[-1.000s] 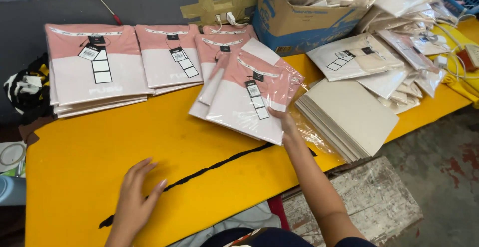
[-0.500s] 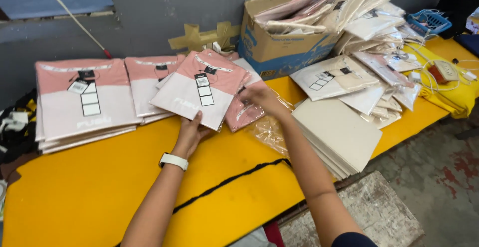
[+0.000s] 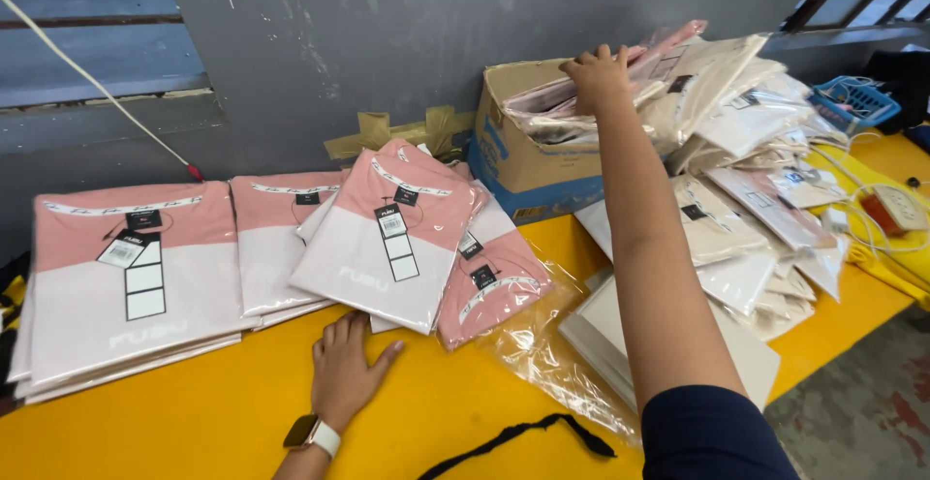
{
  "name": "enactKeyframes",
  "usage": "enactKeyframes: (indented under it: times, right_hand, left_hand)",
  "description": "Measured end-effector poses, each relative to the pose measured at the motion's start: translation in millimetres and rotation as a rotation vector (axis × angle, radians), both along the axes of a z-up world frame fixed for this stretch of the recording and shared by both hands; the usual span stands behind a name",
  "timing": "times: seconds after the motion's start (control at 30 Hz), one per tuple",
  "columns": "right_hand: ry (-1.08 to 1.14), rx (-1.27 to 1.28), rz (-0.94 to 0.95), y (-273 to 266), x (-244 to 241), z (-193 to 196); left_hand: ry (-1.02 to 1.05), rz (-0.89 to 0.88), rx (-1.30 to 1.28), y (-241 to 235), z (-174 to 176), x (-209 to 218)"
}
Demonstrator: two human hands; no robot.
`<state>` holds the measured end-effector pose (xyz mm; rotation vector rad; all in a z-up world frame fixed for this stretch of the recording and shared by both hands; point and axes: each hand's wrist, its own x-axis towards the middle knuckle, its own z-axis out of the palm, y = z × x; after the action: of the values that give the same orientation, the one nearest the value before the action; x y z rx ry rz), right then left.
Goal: Bundling stacks of folded shirts using a black ribbon, tying knots, and cutting the ribbon with scissors.
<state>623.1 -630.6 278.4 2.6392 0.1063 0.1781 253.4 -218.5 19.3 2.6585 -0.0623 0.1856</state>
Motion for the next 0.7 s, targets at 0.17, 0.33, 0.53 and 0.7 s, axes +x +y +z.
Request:
enactKeyframes:
  times: [0.17, 0.33, 0.53, 0.7]
  right_hand:
    - [0.062, -0.169, 0.146, -4, 16, -9]
    - [0.038, -0.255, 0.155, -24, 33, -15]
    - [-0.534, -0.224, 0.41, -105, -11, 59]
    - [-0.889, 0.027, 0.851, -87, -216, 106]
  left_hand:
    - [-0.038, 0.001, 0.003, 1, -2, 2]
    - [-0.041, 0.008, 0.006, 1, -5, 3]
    - [-0.069, -0.006, 0.037, 1, -6, 4]
    - [-0.049, -0.015, 0.023, 2, -2, 4]
